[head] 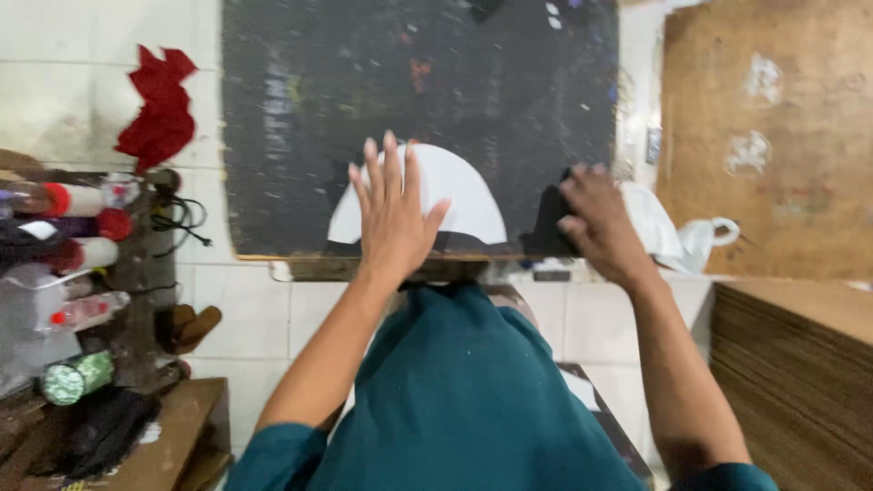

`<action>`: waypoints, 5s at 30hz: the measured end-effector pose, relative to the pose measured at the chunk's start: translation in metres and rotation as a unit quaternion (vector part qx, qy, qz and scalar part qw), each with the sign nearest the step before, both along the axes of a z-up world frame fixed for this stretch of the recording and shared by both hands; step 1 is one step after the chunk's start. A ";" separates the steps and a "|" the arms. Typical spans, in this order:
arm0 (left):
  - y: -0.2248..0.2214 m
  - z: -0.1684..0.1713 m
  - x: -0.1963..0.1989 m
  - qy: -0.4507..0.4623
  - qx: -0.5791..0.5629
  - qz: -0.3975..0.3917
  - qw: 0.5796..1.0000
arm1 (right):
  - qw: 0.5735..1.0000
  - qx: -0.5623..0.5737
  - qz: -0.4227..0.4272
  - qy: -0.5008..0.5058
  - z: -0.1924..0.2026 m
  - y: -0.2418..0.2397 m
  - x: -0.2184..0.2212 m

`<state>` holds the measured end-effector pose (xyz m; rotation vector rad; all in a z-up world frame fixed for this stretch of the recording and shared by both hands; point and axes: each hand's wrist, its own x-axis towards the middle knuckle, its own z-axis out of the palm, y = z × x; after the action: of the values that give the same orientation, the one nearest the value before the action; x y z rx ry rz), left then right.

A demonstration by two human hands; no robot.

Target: Placing and smoothing fabric pieces on a screen printing board and removing them after processing.

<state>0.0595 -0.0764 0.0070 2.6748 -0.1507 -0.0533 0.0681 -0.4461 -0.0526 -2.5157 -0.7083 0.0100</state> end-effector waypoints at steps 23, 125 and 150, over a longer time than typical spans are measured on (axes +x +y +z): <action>-0.081 -0.009 0.035 -0.049 0.114 0.007 0.992 | 0.971 0.028 -0.203 0.121 -0.137 -0.121 -0.030; -0.149 0.088 -0.050 0.312 -0.457 -0.017 0.832 | 0.931 0.178 0.032 0.318 0.238 -0.115 0.007; 0.088 0.014 0.024 0.276 -0.586 0.061 0.760 | 0.693 0.423 -0.293 0.506 0.130 0.167 0.030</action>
<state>0.0831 0.0113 0.0210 1.3111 0.1509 -0.5161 0.0978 -0.2796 0.0772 -1.3505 0.4909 0.6339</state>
